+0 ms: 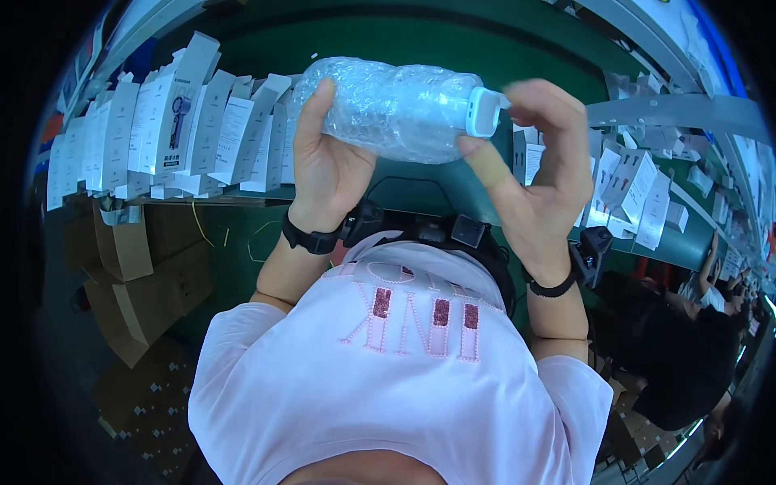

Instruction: Packaging small electronic devices into protective wrap and then placing them into white product boxes on a production line.

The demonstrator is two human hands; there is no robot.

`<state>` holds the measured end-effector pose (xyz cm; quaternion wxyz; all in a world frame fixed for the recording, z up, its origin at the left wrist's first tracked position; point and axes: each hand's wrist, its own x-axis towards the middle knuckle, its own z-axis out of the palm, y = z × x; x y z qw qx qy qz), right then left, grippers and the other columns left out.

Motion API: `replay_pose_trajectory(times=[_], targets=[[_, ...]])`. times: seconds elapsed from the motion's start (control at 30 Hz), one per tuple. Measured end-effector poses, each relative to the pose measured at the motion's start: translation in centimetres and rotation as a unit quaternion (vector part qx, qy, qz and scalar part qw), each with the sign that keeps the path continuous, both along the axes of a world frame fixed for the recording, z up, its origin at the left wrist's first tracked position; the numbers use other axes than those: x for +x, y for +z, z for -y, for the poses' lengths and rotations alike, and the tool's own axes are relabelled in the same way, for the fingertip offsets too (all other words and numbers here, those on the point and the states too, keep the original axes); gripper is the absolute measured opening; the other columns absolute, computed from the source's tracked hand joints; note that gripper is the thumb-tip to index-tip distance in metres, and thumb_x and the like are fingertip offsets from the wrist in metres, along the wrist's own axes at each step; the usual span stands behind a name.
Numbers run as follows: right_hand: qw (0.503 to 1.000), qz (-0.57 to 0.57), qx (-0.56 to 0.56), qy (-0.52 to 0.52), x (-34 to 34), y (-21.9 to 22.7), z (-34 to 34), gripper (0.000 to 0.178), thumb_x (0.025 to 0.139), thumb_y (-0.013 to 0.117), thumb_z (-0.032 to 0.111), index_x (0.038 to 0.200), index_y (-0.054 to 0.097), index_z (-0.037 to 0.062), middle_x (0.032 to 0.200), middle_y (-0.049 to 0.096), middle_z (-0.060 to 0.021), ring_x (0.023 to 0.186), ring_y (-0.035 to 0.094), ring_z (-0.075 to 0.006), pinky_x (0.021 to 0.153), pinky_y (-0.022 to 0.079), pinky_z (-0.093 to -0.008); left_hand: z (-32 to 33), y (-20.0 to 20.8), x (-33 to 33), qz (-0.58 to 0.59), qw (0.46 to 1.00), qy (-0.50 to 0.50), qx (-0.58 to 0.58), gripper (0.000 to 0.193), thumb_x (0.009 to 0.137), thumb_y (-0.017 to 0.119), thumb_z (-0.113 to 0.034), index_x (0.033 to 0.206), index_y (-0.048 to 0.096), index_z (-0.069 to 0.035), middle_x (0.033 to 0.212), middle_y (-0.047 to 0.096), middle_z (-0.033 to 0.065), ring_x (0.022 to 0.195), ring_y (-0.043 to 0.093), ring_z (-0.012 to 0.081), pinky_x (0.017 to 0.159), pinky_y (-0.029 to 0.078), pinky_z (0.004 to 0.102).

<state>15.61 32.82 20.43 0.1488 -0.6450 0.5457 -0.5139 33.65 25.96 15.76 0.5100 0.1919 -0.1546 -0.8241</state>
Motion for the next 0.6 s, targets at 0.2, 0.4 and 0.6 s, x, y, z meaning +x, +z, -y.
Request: replay_pose_trajectory(times=[0.2, 0.4, 0.6], targets=[[0.992, -0.111, -0.016, -0.057, 2.8, -0.5, -1.7, 0.017, 0.075, 0.074, 0.003, 0.088, 0.063, -0.0018, 0.088, 0.055, -0.0061, 0.080, 0.051, -0.0171, 0.072, 0.039, -0.0265, -0.4, -0.5, 0.9, 0.000, 0.999, 0.031, -0.013, 0.032, 0.091, 0.058, -0.023, 0.119, 0.052, -0.008, 0.114, 0.060, 0.0067, 0.107, 0.058, 0.0192, 0.091, 0.049, 0.0403], [0.987, 0.147, 0.007, -0.069, 4.7, -2.3, -1.0, 0.008, 0.086, 0.063, 0.002, 0.092, 0.061, -0.0020, 0.092, 0.056, -0.0054, 0.084, 0.052, -0.0130, 0.076, 0.040, -0.0249, -0.6, -1.1, 1.6, 0.000, 0.998, 0.059, -0.018, 0.035, 0.090, 0.059, -0.018, 0.122, 0.050, -0.008, 0.116, 0.058, 0.0073, 0.107, 0.058, 0.0215, 0.089, 0.050, 0.0429], [0.969, 0.191, -0.019, -0.153, 2.4, -3.3, -2.1, 0.025, 0.094, 0.055, 0.015, 0.115, 0.050, 0.0008, 0.123, 0.055, -0.0179, 0.107, 0.054, -0.0216, 0.095, 0.039, -0.0296, 0.0, -3.0, 2.2, -0.033, 0.999, -0.031, -0.024, 0.048, 0.086, 0.063, -0.024, 0.129, 0.046, -0.010, 0.120, 0.057, 0.0087, 0.112, 0.056, 0.0245, 0.094, 0.046, 0.0491]])
